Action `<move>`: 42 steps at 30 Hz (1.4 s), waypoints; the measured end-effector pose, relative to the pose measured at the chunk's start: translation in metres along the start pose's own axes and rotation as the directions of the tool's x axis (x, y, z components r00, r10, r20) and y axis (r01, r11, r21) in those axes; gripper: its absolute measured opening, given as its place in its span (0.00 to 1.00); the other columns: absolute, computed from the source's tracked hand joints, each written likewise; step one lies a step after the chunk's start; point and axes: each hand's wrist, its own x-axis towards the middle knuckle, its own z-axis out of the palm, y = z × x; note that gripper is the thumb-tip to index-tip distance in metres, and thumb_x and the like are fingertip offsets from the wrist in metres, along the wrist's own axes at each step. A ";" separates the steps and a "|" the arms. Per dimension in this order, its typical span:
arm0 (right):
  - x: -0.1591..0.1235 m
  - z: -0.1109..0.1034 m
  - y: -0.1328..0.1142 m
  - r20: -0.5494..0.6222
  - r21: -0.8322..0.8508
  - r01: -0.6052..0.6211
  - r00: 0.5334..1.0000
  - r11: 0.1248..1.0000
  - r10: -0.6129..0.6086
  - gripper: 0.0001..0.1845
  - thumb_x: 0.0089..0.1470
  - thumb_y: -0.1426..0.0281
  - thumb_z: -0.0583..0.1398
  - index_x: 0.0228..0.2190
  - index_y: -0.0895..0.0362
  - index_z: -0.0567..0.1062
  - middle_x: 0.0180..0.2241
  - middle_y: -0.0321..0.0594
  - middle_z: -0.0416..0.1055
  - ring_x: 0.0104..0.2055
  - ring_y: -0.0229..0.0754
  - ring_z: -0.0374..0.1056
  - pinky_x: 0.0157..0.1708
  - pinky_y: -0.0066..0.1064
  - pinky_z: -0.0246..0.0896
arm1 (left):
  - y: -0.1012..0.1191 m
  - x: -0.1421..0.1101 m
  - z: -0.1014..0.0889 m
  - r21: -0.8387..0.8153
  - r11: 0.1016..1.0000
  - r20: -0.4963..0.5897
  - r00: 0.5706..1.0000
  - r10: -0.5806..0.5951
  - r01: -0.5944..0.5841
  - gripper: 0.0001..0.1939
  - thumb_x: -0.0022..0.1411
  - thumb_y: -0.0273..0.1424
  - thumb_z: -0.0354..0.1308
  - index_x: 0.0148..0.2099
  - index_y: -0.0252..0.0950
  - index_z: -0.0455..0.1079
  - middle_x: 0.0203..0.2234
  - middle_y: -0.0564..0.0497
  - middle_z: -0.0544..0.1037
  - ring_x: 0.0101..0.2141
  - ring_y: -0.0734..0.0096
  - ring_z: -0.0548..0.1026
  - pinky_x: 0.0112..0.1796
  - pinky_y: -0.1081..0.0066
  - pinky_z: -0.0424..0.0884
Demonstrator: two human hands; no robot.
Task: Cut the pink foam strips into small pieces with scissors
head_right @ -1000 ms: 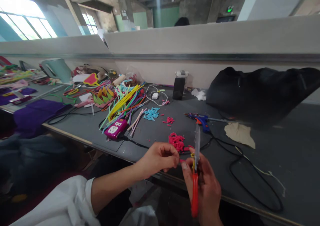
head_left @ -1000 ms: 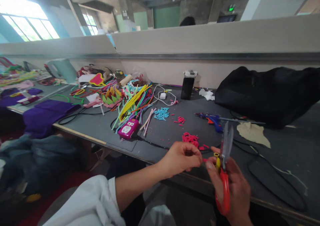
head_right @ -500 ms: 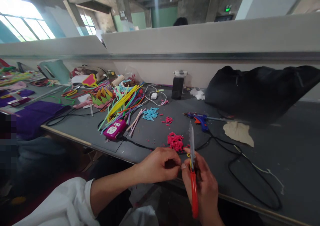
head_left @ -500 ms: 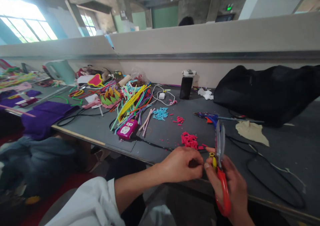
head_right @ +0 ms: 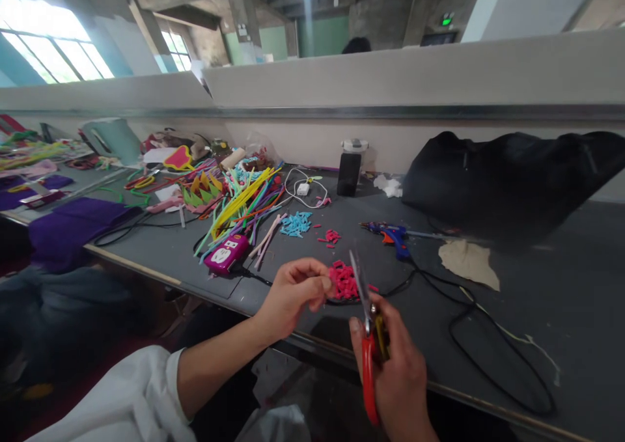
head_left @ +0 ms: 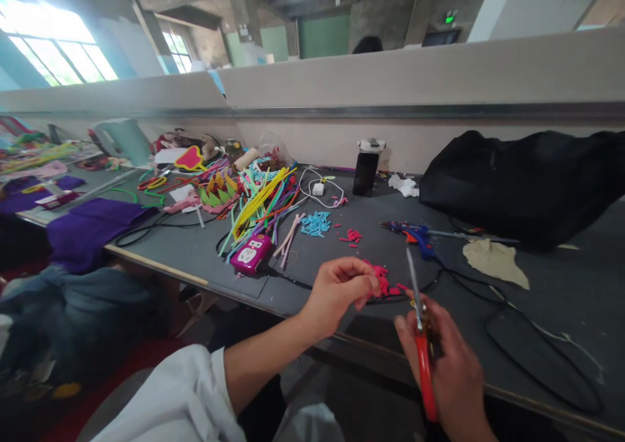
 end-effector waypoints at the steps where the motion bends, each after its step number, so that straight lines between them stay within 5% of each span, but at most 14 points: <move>1: -0.002 0.003 0.001 0.003 0.004 0.019 1.000 1.000 -0.019 0.25 0.58 0.53 0.54 0.47 0.59 0.71 0.40 0.45 0.77 0.37 0.43 0.76 0.36 0.30 0.70 | 0.002 0.000 0.000 -0.064 0.998 -0.022 1.000 0.004 -0.005 0.06 0.52 0.30 0.63 0.29 0.33 0.70 0.20 0.54 0.74 0.15 0.83 0.61 0.19 0.76 0.56; 12: -0.014 0.014 0.005 0.204 -0.032 0.018 0.979 0.999 -0.011 0.21 0.57 0.60 0.56 0.50 0.53 0.70 0.43 0.39 0.77 0.41 0.43 0.76 0.38 0.32 0.71 | 0.001 0.001 -0.004 -0.247 0.969 -0.056 0.998 0.003 -0.016 0.07 0.52 0.31 0.64 0.28 0.33 0.70 0.18 0.56 0.73 0.15 0.84 0.62 0.19 0.78 0.57; 42: -0.017 0.012 0.011 0.179 -0.038 0.123 0.977 0.992 -0.115 0.20 0.58 0.63 0.53 0.48 0.57 0.74 0.41 0.42 0.79 0.39 0.45 0.77 0.40 0.33 0.72 | 0.001 -0.001 -0.001 -0.212 0.976 -0.089 0.995 0.036 -0.054 0.09 0.51 0.32 0.65 0.29 0.33 0.69 0.20 0.55 0.74 0.17 0.84 0.62 0.22 0.77 0.58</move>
